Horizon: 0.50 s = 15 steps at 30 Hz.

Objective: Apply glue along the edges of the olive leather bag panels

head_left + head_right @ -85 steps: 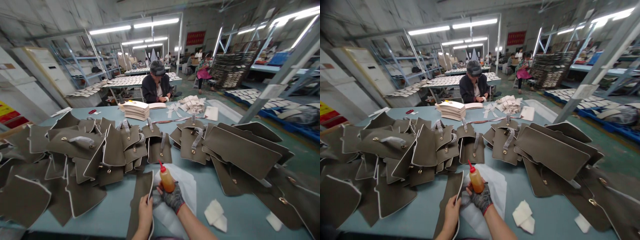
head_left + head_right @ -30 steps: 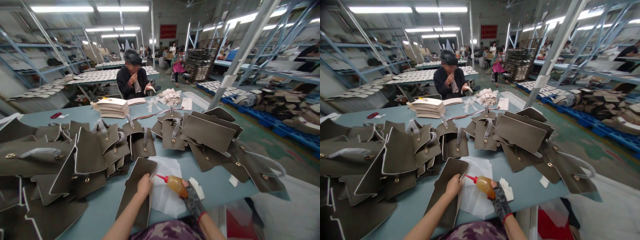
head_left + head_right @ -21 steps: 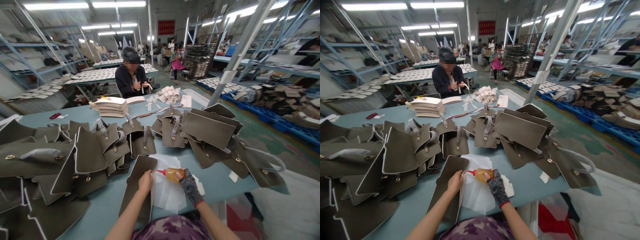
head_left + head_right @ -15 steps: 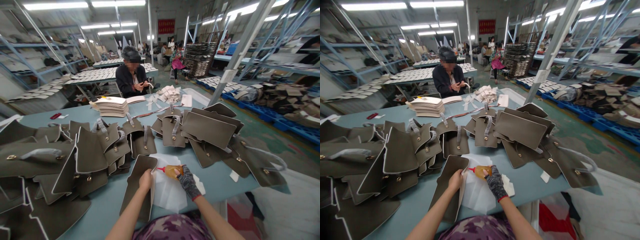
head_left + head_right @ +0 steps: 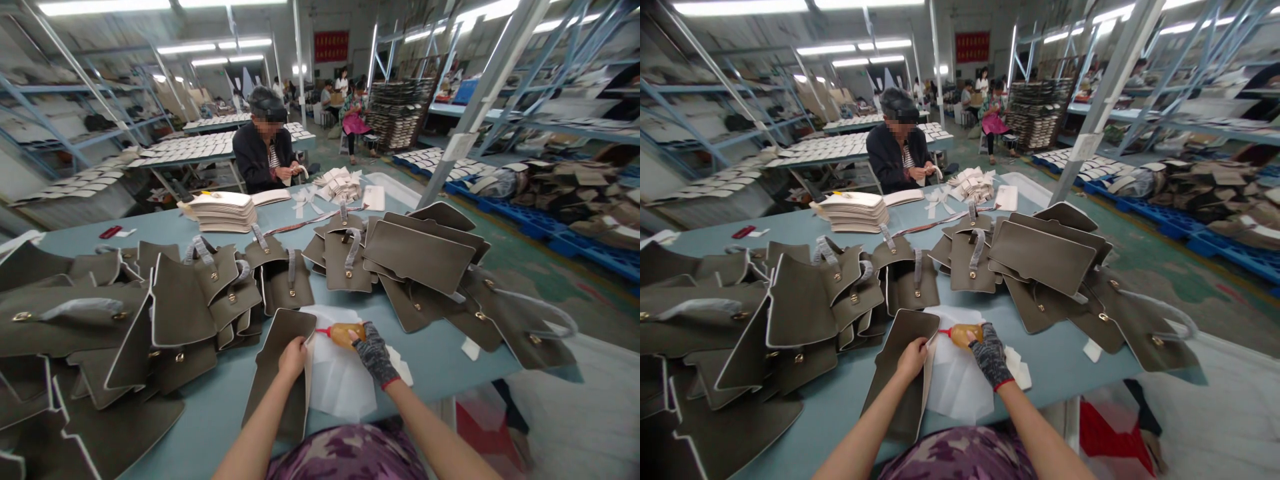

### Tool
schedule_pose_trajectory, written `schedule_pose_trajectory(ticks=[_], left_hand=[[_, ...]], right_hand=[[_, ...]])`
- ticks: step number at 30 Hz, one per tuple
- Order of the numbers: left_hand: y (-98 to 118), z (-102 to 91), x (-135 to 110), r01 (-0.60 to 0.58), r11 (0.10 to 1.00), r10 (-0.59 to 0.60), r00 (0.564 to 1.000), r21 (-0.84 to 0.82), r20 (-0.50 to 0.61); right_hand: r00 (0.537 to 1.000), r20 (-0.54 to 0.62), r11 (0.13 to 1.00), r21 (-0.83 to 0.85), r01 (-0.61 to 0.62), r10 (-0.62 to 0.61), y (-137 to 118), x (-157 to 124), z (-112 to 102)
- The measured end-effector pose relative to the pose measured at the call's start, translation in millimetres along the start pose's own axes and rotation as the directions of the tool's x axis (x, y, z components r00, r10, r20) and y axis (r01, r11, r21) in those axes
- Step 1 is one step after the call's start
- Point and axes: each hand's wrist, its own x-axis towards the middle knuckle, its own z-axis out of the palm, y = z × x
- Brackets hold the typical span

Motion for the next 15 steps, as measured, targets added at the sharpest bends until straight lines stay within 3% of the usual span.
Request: schedule_pose_trajectory(ticks=[6, 15], left_hand=[[-1.2, 0.4, -0.6, -0.010, 1.000, 0.011, 1.000, 0.002, -0.009], [-3.0, 2.1, -0.2, -0.022, 1.000, 0.022, 1.000, 0.004, -0.014]], right_hand=[[0.996, 0.062, 0.992, 0.105, -0.077, 0.070, 4.7, 3.4, 3.7], [0.985, 0.111, 0.989, 0.041, -0.140, 0.135, 7.8, 0.6, 3.2]])
